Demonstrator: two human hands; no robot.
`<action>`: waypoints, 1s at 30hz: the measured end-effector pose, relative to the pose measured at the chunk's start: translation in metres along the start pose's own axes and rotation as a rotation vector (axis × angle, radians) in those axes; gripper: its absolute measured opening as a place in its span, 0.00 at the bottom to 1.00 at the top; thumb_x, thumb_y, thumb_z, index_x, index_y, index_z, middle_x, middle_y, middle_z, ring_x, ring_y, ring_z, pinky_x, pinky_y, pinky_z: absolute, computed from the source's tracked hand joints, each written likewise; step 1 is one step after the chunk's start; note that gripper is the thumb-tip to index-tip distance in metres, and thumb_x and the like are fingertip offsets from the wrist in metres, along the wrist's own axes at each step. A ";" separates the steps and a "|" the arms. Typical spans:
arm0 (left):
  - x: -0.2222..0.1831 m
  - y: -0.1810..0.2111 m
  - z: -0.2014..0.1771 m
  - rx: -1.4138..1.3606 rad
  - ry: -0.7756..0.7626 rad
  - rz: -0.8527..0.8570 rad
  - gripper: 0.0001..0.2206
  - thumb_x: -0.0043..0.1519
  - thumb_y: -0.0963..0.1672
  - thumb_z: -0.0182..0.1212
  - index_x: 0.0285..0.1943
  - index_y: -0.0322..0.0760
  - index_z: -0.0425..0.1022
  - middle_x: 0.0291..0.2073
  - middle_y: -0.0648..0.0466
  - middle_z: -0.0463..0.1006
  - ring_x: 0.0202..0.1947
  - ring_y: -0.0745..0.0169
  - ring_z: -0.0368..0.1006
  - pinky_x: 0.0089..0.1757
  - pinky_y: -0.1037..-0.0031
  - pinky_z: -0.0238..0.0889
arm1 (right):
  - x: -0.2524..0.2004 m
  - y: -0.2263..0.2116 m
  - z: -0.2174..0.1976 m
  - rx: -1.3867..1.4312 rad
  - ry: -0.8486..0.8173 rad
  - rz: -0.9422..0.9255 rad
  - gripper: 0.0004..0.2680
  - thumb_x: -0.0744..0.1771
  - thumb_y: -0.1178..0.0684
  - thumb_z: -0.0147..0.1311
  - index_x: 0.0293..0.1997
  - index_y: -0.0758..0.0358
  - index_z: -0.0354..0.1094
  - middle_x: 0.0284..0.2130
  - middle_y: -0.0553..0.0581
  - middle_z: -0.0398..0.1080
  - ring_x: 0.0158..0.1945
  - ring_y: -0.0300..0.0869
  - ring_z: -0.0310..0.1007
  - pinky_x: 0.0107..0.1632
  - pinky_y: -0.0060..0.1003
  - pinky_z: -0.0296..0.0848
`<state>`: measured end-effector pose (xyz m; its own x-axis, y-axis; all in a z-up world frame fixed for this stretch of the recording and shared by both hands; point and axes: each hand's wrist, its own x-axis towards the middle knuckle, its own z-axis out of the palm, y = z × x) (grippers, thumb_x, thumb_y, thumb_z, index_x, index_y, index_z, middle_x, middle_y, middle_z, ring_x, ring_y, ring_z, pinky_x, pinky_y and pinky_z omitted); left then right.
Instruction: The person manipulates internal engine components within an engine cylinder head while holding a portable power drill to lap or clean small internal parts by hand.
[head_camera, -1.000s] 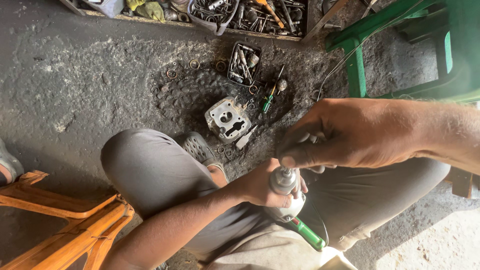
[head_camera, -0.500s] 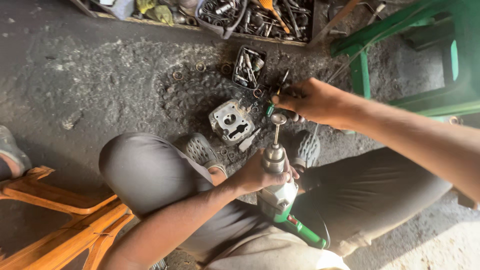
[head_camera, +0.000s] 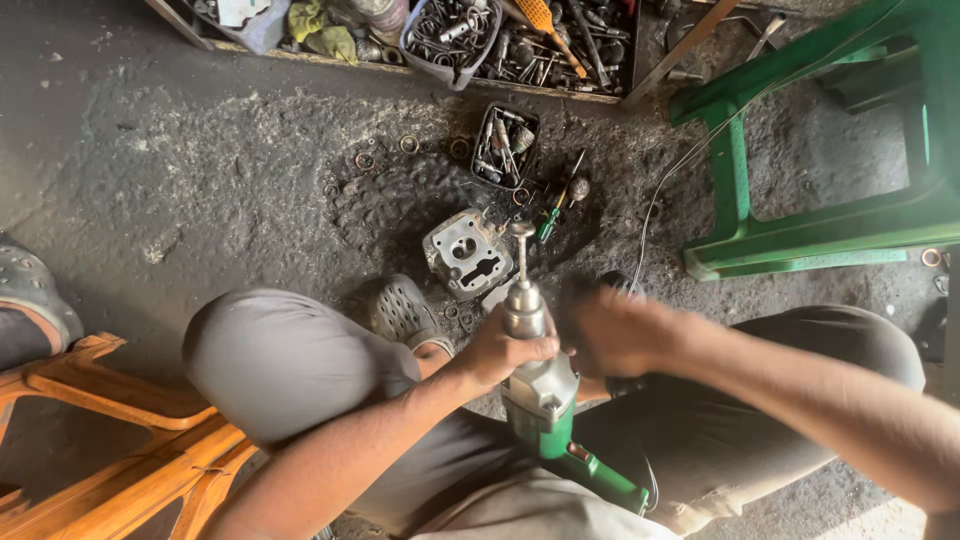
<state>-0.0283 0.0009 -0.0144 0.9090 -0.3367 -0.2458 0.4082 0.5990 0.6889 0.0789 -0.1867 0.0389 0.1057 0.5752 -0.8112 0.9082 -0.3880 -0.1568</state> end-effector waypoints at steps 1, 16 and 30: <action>0.001 -0.002 -0.002 -0.067 0.022 -0.011 0.07 0.56 0.39 0.67 0.39 0.34 0.73 0.31 0.51 0.79 0.39 0.53 0.82 0.42 0.65 0.74 | -0.009 -0.017 0.013 0.230 -0.082 -0.097 0.13 0.63 0.46 0.59 0.44 0.64 0.71 0.37 0.64 0.74 0.40 0.50 0.75 0.36 0.43 0.75; 0.026 -0.009 -0.010 0.105 0.426 -0.225 0.05 0.53 0.40 0.64 0.35 0.31 0.76 0.27 0.48 0.82 0.30 0.57 0.81 0.34 0.68 0.75 | -0.058 -0.117 0.086 0.000 0.358 -0.056 0.15 0.65 0.52 0.52 0.51 0.76 0.67 0.40 0.64 0.72 0.45 0.52 0.71 0.46 0.46 0.71; 0.016 -0.012 -0.008 0.103 0.327 -0.039 0.15 0.67 0.51 0.47 0.49 0.37 0.70 0.37 0.56 0.75 0.39 0.66 0.76 0.42 0.67 0.74 | -0.007 -0.024 -0.046 0.734 1.118 0.097 0.20 0.69 0.46 0.57 0.59 0.77 0.64 0.42 0.70 0.72 0.47 0.59 0.72 0.49 0.49 0.72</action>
<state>-0.0183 -0.0062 -0.0319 0.8788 -0.0973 -0.4672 0.4475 0.5081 0.7359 0.0749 -0.1480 0.0740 0.7492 0.6624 0.0015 0.4895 -0.5521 -0.6749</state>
